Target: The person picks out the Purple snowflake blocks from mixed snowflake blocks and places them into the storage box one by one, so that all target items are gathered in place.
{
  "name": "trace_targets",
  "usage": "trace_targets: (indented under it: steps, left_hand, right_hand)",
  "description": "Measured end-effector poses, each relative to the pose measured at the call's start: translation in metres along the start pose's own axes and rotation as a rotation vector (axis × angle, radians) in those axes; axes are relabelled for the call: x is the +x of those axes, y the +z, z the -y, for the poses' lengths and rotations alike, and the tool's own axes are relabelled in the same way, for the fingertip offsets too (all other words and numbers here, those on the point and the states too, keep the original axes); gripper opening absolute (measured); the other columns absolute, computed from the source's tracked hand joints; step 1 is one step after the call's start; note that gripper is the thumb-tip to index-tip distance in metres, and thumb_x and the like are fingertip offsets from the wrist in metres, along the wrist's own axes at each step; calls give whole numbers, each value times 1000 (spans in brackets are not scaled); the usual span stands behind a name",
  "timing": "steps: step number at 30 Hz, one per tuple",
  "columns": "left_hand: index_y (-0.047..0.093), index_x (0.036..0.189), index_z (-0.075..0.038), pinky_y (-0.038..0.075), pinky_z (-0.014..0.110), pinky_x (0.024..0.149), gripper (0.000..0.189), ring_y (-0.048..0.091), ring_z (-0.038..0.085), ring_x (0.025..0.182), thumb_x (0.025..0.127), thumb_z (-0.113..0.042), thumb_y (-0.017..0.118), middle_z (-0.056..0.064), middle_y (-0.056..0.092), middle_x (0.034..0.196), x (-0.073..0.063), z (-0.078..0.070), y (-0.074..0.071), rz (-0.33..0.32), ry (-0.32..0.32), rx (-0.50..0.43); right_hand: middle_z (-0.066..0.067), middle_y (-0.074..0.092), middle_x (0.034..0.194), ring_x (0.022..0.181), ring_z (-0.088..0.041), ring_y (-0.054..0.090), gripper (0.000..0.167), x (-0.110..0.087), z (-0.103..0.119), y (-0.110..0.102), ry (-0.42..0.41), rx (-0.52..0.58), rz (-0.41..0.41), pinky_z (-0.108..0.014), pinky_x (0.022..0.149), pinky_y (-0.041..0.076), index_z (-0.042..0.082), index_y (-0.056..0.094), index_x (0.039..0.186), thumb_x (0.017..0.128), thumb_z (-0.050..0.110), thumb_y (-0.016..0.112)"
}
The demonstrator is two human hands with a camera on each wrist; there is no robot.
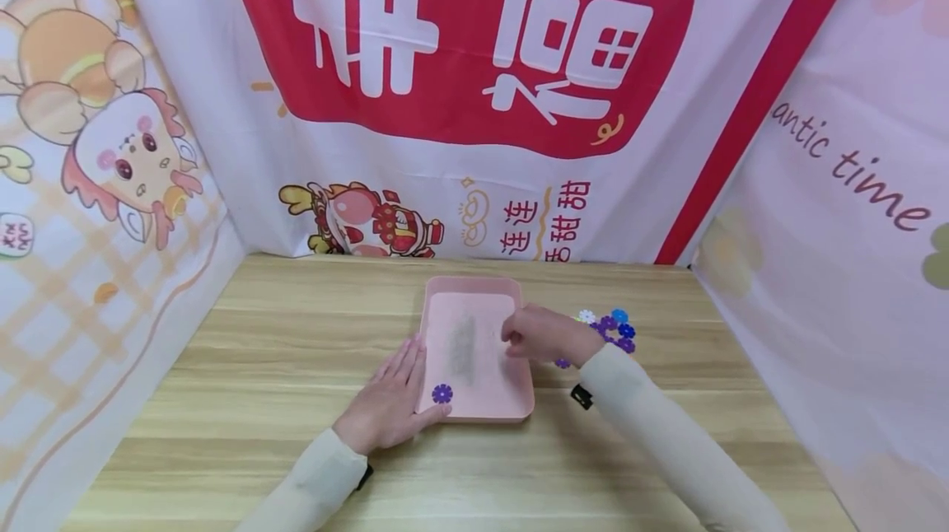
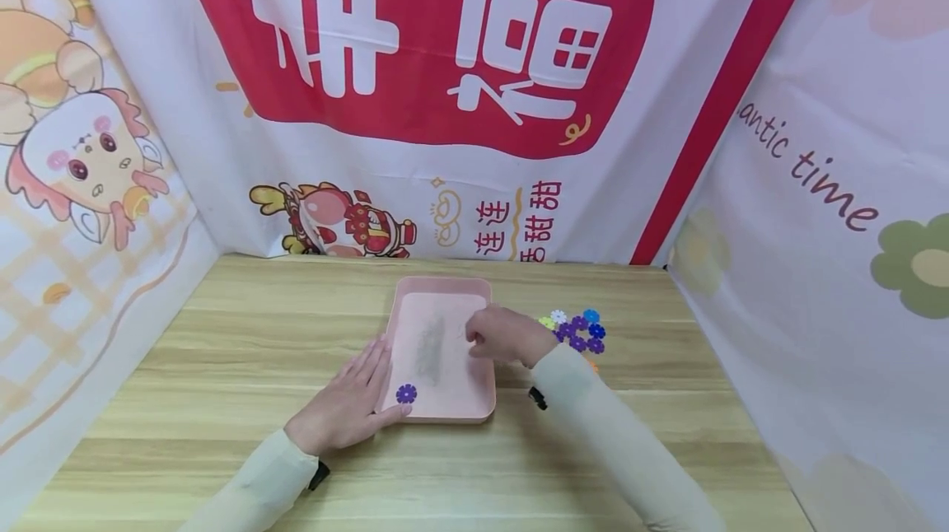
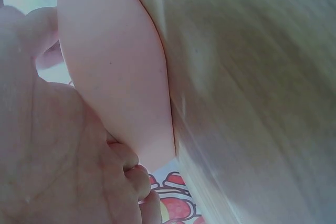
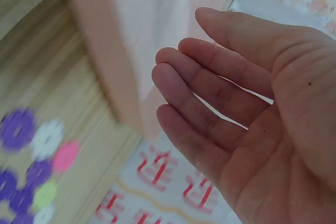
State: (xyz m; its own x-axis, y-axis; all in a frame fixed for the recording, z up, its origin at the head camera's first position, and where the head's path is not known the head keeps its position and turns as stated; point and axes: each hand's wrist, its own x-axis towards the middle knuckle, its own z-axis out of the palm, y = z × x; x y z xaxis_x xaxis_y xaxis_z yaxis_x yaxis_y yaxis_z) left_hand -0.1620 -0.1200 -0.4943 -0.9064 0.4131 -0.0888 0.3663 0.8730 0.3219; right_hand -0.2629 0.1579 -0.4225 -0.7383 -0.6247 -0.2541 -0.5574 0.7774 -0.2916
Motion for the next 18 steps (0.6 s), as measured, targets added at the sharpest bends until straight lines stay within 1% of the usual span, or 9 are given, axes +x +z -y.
trace_targets:
  steps: [3,5,7,8,10,11,12,15,18]
  left_hand:
    - [16,166,6,18,55,135,103,12,41,165,103,-68,50,23,7,177,1,-1,-1,16,-3,20]
    - [16,166,6,18,55,135,103,12,40,166,103,-69,49,23,8,177,1,-1,-1,15,-1,23]
    - [15,166,6,18,55,135,103,12,40,166,103,-69,49,23,7,177,2,-2,-1,11,-1,18]
    - [15,166,5,18,55,136,103,11,40,166,103,-69,49,23,7,177,2,-1,-1,11,-2,18]
    - [15,166,5,18,55,136,104,11,39,166,103,-69,49,22,6,177,2,-1,0,8,-5,16]
    - [15,166,5,18,55,136,104,11,40,166,103,-69,49,22,6,177,2,-1,1,7,-7,12]
    - [15,166,5,18,55,136,104,11,40,166,103,-69,49,22,6,177,2,-1,1,8,-9,12]
    - [16,166,6,18,55,136,103,11,40,166,103,-69,49,23,7,177,1,-2,1,10,-12,8]
    - [16,166,5,17,54,136,103,10,39,166,103,-68,49,22,7,177,0,-3,0,18,-20,10]
  right_hand:
    - [-3,76,94,79,-13,65,18,-12,-19,-2,52,18,6,-33,82,60,11,80,115,101,18,72]
    - [-1,75,92,77,-13,63,17,-21,-32,-1,77,23,10,-33,81,60,11,80,115,101,18,72]
    - [0,75,94,80,-13,63,18,-29,-43,1,90,25,17,-35,84,61,11,80,116,102,19,72]
    - [1,75,98,84,-12,63,19,-34,-49,2,97,27,18,-36,87,62,10,79,117,102,18,72]
    - [-1,77,103,89,-13,63,21,-41,-59,5,102,32,17,-39,92,63,8,78,119,101,16,74]
    - [-2,77,102,88,-14,64,21,-44,-65,7,98,36,14,-40,91,63,7,78,119,100,15,74]
    - [-1,76,101,87,-15,63,20,-47,-70,9,102,40,15,-39,91,63,7,78,118,100,15,74]
    - [0,72,92,81,-14,60,14,-51,-85,19,98,42,-6,-34,82,61,8,77,112,98,13,76]
    - [3,67,87,77,-12,58,13,-52,-96,31,101,55,-38,-29,76,57,11,76,108,97,16,78]
